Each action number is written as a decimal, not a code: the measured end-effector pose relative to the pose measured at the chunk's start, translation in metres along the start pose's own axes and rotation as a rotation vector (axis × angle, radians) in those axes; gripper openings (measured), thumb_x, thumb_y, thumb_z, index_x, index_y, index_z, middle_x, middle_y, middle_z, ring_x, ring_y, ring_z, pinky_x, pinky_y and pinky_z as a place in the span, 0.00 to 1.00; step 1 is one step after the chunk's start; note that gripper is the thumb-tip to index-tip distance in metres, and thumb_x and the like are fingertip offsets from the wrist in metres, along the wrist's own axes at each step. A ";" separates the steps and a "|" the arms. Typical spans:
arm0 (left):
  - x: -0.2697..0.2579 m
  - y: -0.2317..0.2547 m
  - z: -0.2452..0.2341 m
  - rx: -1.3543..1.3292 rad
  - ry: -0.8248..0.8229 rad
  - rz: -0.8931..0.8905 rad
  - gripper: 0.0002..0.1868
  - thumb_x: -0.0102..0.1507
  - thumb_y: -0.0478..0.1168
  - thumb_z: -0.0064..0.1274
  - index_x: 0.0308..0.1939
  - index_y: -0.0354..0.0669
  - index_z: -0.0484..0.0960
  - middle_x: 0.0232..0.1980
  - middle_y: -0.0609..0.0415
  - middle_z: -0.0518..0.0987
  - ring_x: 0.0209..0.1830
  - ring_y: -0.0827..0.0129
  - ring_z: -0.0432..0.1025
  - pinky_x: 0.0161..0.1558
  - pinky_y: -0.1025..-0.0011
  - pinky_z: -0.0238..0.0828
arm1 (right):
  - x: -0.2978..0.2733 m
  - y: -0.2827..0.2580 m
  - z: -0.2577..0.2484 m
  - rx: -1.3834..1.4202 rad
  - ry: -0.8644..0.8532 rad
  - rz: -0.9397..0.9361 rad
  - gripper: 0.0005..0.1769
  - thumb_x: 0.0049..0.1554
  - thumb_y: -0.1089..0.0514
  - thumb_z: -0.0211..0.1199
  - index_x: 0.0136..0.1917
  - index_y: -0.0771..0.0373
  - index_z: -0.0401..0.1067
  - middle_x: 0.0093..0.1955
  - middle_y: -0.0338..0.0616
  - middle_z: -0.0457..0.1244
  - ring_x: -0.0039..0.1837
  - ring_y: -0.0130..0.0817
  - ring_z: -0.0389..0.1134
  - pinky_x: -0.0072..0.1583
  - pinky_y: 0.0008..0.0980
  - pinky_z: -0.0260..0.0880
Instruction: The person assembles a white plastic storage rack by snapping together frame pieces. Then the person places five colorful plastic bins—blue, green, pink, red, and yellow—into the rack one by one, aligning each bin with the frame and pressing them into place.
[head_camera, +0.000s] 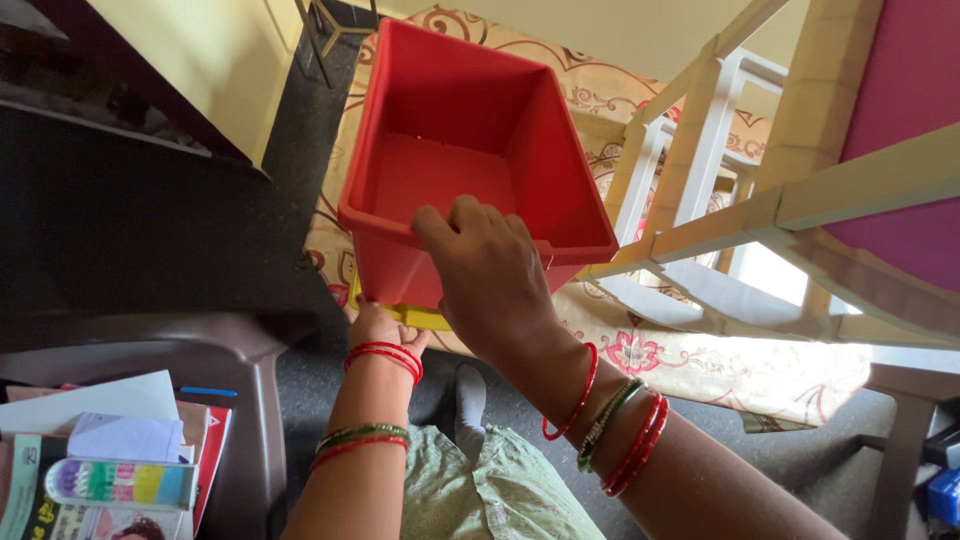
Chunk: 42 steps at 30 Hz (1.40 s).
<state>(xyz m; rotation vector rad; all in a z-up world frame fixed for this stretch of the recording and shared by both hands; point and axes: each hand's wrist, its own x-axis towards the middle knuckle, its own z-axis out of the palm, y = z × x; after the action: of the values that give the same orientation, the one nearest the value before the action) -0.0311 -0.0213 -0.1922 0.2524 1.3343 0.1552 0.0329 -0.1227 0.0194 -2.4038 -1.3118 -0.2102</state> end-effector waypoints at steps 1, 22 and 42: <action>-0.015 0.009 0.005 -0.029 0.059 0.030 0.36 0.68 0.63 0.36 0.75 0.51 0.62 0.73 0.55 0.67 0.70 0.54 0.65 0.70 0.44 0.60 | 0.001 -0.001 -0.003 -0.003 -0.004 -0.001 0.20 0.43 0.69 0.63 0.50 0.60 0.68 0.42 0.47 0.60 0.48 0.49 0.64 0.49 0.47 0.59; -0.227 0.080 0.008 0.272 -0.525 0.622 0.24 0.53 0.29 0.54 0.55 0.34 0.79 0.43 0.49 0.81 0.36 0.66 0.79 0.34 0.70 0.79 | -0.030 -0.066 -0.057 -0.086 0.053 -0.013 0.23 0.40 0.68 0.65 0.51 0.60 0.69 0.42 0.46 0.61 0.48 0.49 0.67 0.49 0.48 0.63; -0.300 0.028 -0.082 0.200 -0.524 0.700 0.23 0.51 0.27 0.53 0.52 0.36 0.81 0.43 0.52 0.82 0.39 0.67 0.80 0.40 0.68 0.81 | -0.124 -0.139 -0.113 -0.072 0.023 -0.010 0.28 0.38 0.66 0.72 0.53 0.58 0.71 0.45 0.44 0.64 0.50 0.48 0.68 0.51 0.48 0.65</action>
<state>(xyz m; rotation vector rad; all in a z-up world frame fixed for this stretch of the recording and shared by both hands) -0.1788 -0.0627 0.0798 0.8665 0.6953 0.5066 -0.1453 -0.1977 0.1211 -2.4471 -1.3281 -0.2920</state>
